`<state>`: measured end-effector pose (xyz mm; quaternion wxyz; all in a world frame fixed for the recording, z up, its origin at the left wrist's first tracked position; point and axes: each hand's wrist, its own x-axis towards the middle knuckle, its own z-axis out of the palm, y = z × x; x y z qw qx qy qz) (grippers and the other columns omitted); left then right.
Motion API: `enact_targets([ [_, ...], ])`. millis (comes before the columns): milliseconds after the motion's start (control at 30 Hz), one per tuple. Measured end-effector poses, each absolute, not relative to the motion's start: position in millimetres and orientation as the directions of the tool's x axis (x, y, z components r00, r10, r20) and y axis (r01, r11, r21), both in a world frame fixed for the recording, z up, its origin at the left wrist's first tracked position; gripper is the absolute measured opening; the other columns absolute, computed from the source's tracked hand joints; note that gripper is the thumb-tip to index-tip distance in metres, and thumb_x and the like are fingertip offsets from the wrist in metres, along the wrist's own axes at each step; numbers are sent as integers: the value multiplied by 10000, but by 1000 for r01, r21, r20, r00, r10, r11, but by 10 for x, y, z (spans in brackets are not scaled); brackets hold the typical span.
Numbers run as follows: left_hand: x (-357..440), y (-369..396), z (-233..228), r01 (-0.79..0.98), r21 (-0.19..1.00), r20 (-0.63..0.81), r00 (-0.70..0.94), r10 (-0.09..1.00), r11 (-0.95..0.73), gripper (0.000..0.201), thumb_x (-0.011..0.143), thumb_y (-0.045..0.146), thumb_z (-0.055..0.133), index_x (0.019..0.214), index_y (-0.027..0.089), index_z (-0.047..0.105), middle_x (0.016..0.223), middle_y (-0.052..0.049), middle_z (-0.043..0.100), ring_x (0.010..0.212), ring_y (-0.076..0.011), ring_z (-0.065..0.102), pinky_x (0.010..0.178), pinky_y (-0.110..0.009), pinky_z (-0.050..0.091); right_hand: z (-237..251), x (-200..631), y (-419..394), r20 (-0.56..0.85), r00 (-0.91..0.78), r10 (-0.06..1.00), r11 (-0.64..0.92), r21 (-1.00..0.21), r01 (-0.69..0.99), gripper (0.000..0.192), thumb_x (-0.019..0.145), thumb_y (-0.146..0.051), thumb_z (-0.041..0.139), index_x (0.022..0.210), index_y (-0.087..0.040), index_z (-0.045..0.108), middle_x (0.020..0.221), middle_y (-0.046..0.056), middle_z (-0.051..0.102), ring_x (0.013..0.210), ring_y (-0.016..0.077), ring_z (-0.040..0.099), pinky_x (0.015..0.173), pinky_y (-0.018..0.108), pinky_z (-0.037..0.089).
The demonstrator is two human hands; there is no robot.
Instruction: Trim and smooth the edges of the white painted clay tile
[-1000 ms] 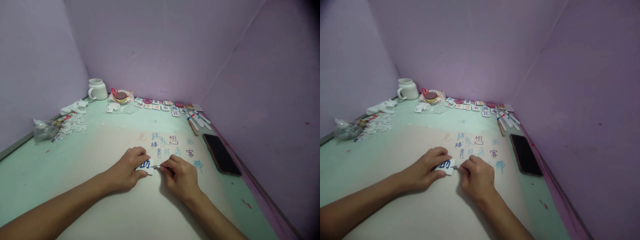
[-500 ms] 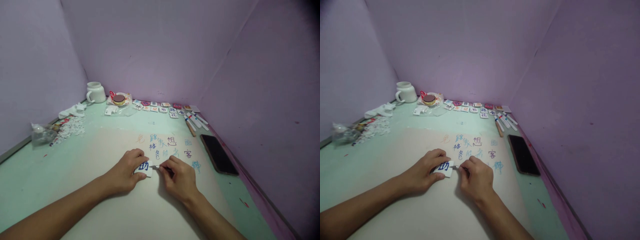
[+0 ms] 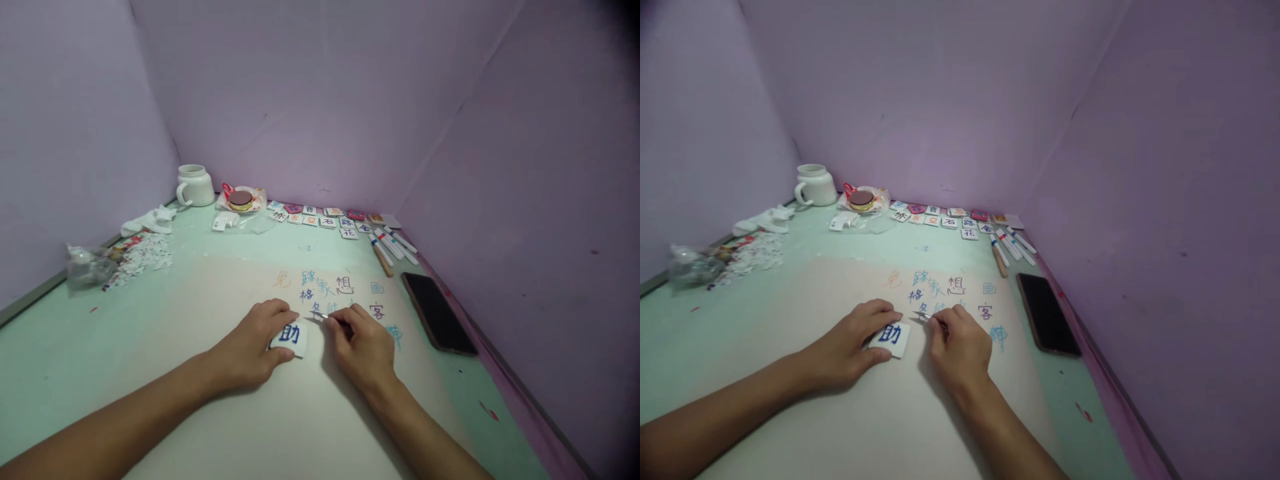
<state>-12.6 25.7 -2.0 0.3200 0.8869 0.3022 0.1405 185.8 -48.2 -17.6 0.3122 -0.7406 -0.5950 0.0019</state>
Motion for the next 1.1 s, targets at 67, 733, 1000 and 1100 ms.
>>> enact_targets([
  [67,-128,264,-27,445,675,59,763,644,-588,420,737,167,628,1145,160,533,1197,-111,502,1080,-266,488,972,-454,396,-164,1869,-532,349,240,906,-44,-486,873,141,801,-263,553,737,-230,674,696,-22,634,582,120,560,520,239,339],
  [733,-60,144,-58,568,533,220,623,751,-627,492,714,326,639,1172,175,539,1161,-120,542,1076,-327,487,949,-525,386,-194,1957,-519,355,289,889,-57,-541,839,153,819,-292,546,775,-245,685,754,-10,665,659,146,619,559,247,395],
  [1000,-57,112,-98,466,505,299,696,653,-727,575,669,103,532,1235,175,460,1173,-121,540,1084,-302,485,929,-502,403,-215,1943,-509,364,284,887,-22,-581,813,172,825,-292,531,772,-238,685,729,-10,652,639,142,613,559,251,407],
  [1100,-77,46,80,319,462,492,685,538,-828,497,703,29,464,1164,211,499,1102,-94,566,1050,-273,511,892,-470,428,-202,1933,-509,354,309,883,-36,-606,795,169,815,-290,536,753,-232,682,719,-6,651,639,150,604,568,260,410],
])
